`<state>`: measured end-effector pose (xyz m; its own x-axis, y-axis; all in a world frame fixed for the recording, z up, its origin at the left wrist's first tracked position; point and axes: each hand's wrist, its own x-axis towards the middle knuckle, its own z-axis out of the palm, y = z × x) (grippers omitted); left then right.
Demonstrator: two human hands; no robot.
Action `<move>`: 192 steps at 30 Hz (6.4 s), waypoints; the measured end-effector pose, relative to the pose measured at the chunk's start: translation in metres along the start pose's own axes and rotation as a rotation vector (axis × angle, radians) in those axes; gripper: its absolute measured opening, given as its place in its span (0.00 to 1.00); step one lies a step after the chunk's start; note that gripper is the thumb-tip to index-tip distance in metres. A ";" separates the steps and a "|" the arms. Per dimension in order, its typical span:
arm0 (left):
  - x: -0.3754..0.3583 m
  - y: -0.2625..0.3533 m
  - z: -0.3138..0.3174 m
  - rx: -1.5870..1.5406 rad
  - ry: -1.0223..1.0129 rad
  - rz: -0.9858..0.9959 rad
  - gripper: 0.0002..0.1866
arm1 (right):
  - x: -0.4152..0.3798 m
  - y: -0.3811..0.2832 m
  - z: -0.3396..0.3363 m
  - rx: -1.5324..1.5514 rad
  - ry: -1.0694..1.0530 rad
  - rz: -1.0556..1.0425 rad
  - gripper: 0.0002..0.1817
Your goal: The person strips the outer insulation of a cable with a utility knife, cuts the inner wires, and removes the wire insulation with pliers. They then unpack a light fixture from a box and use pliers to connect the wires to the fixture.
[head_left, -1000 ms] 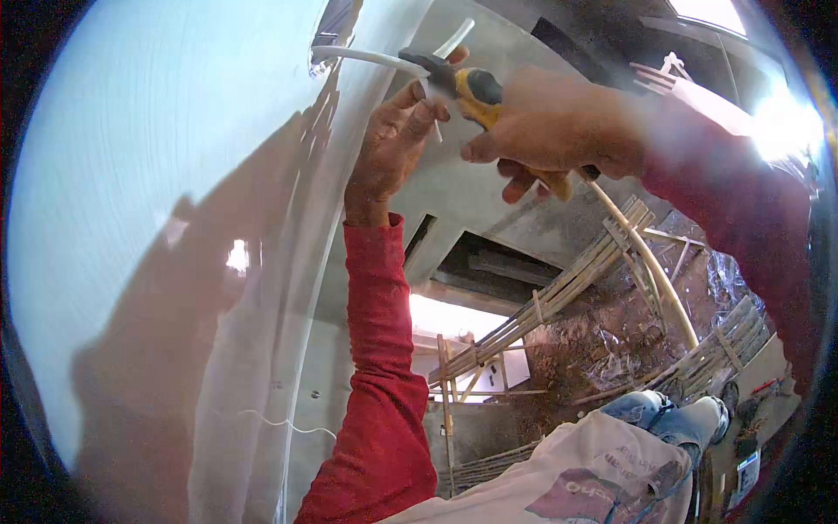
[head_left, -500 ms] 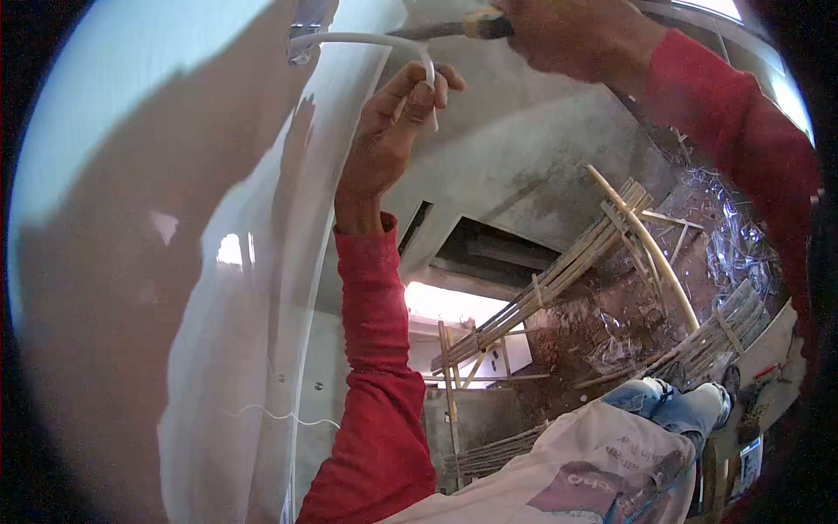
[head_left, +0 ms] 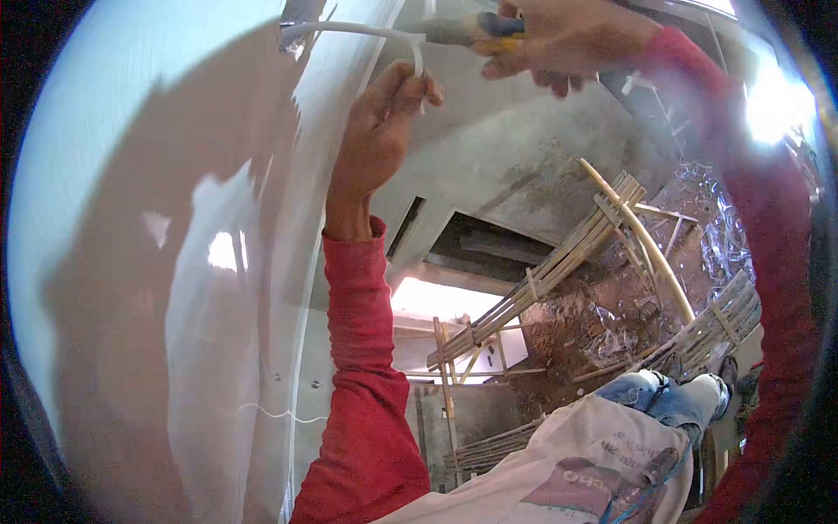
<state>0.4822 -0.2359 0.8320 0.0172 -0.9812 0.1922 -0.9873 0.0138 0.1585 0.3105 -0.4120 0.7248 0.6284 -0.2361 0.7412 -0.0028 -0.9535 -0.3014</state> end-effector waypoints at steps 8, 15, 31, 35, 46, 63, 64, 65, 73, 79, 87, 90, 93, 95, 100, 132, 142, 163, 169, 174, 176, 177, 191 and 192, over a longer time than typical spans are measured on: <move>0.002 0.007 0.012 -0.218 0.093 -0.029 0.11 | -0.006 -0.034 -0.050 0.764 -0.504 0.431 0.28; 0.001 0.002 0.001 -0.105 0.033 -0.032 0.09 | 0.019 -0.028 -0.068 0.866 -0.664 0.235 0.25; -0.003 0.021 0.001 -0.043 0.062 -0.032 0.13 | 0.007 -0.027 -0.021 0.495 -0.406 0.277 0.23; 0.010 0.027 -0.003 -0.102 0.072 -0.116 0.18 | 0.011 -0.026 0.003 0.363 -0.272 0.100 0.22; 0.005 0.041 0.002 0.072 0.165 -0.213 0.23 | 0.030 0.002 0.025 -0.136 0.167 0.151 0.09; -0.014 0.054 0.023 0.198 0.040 -0.140 0.23 | -0.092 -0.095 0.080 0.731 0.298 0.616 0.25; -0.014 0.055 0.028 0.161 0.088 -0.160 0.24 | -0.092 -0.095 0.081 0.727 0.298 0.620 0.25; -0.013 0.055 0.031 0.124 0.139 -0.177 0.24 | -0.089 -0.094 0.082 0.695 0.359 0.600 0.21; -0.004 0.054 0.034 0.278 0.173 -0.208 0.26 | -0.066 -0.048 0.090 0.224 0.386 0.520 0.20; 0.005 0.035 0.026 0.208 0.147 -0.240 0.26 | -0.009 -0.010 0.079 0.082 0.443 0.501 0.09; -0.047 0.048 -0.030 -0.032 0.092 -0.406 0.21 | -0.047 0.114 0.106 -0.023 0.480 0.584 0.13; -0.035 0.018 -0.028 -0.003 0.143 -0.366 0.19 | -0.151 0.172 0.131 0.027 0.487 0.722 0.15; -0.012 0.032 -0.025 -0.031 0.053 -0.336 0.20 | -0.276 0.176 0.189 0.316 0.369 0.890 0.18; 0.000 0.040 -0.033 -0.021 -0.016 -0.175 0.19 | -0.339 0.135 0.215 0.952 0.327 1.167 0.19; 0.000 0.033 -0.058 -0.313 -0.239 -0.239 0.19 | -0.430 0.011 0.260 1.622 0.643 1.318 0.13; 0.024 0.051 -0.007 0.555 0.200 0.848 0.09 | -0.239 -0.057 0.111 0.645 0.288 0.786 0.18; 0.021 0.055 -0.001 0.324 0.319 0.697 0.06 | -0.125 -0.081 0.058 0.299 0.636 0.463 0.19; 0.021 0.051 0.010 0.313 0.442 0.485 0.07 | -0.082 -0.084 0.051 0.222 0.819 0.463 0.15; 0.020 0.051 0.010 0.302 0.473 0.453 0.07 | -0.075 -0.082 0.049 0.232 0.826 0.457 0.15; 0.021 0.050 0.011 0.291 0.471 0.453 0.07 | -0.074 -0.081 0.047 0.237 0.827 0.435 0.15; 0.020 0.051 0.011 0.270 0.479 0.415 0.08 | -0.072 -0.082 0.044 0.243 0.865 0.403 0.16; 0.020 0.052 0.012 0.269 0.479 0.415 0.08 | -0.072 -0.081 0.044 0.243 0.865 0.403 0.16; 0.018 0.052 0.019 0.074 0.493 0.381 0.13 | -0.068 -0.078 0.051 0.546 0.790 0.370 0.11; 0.016 0.054 0.019 0.073 0.493 0.381 0.13 | -0.068 -0.078 0.048 0.545 0.790 0.371 0.11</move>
<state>0.4266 -0.2543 0.8254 -0.2844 -0.7055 0.6492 -0.9464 0.3149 -0.0724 0.3054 -0.3124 0.6698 -0.0316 -0.7419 0.6698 0.3850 -0.6274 -0.6768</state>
